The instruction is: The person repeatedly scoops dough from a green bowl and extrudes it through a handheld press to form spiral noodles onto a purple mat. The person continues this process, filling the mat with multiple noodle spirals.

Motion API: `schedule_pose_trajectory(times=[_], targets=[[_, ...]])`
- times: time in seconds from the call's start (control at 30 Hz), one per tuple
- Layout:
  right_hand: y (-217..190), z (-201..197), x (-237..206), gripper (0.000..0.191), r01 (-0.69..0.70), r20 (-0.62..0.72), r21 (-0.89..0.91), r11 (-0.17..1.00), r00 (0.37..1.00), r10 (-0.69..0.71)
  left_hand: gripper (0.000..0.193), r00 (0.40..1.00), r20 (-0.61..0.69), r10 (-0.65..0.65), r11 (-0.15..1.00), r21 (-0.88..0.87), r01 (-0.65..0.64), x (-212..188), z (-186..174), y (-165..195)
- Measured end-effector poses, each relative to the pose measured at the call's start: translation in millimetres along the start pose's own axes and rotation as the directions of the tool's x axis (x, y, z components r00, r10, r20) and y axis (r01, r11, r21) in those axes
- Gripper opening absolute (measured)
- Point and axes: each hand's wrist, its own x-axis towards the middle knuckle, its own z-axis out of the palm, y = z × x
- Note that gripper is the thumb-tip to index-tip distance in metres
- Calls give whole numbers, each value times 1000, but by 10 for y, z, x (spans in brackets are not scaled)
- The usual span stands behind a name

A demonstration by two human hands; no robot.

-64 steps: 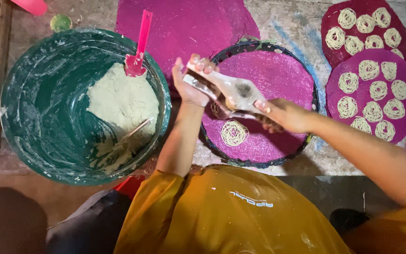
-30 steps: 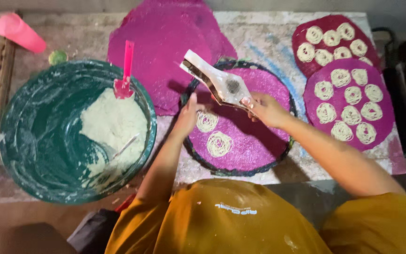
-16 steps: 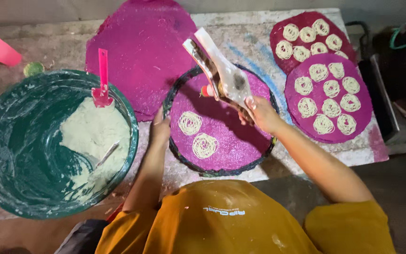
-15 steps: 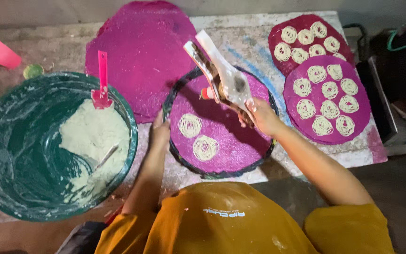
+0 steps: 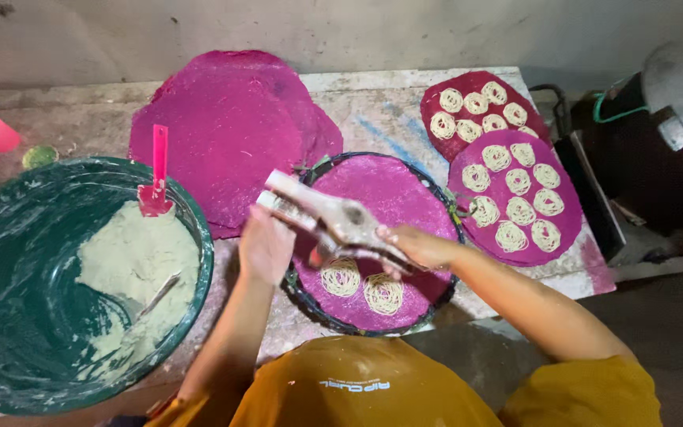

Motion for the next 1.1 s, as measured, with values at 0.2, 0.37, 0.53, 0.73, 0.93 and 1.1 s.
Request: schedule_pose_trajectory(times=[0.2, 0.37, 0.53, 0.73, 0.93, 1.1], targets=[[-327, -124, 8, 71, -61, 178, 9, 998, 982, 58, 56, 969, 239, 64, 776, -622, 102, 316, 155, 42], [-447, 42, 240, 71, -16, -192, -299, 954, 980, -44, 46, 986, 85, 144, 793, -606, -64, 610, -92, 10], [-466, 161, 309, 75, -18, -215, -343, 939, 975, -60, 39, 990, 48, 132, 779, -623, -74, 667, -281, -103], [-527, -38, 327, 68, -53, -270, -451, 891, 959, -80, 37, 991, 18, 132, 750, -655, -89, 842, -237, -227], [-603, 192, 366, 67, -46, -234, -321, 946, 972, -32, 37, 996, -34, 79, 805, -588, -84, 865, -367, -81], [-682, 6, 287, 63, -144, -306, -442, 886, 952, 3, 37, 992, -15, 125, 749, -654, -104, 898, -215, -222]])
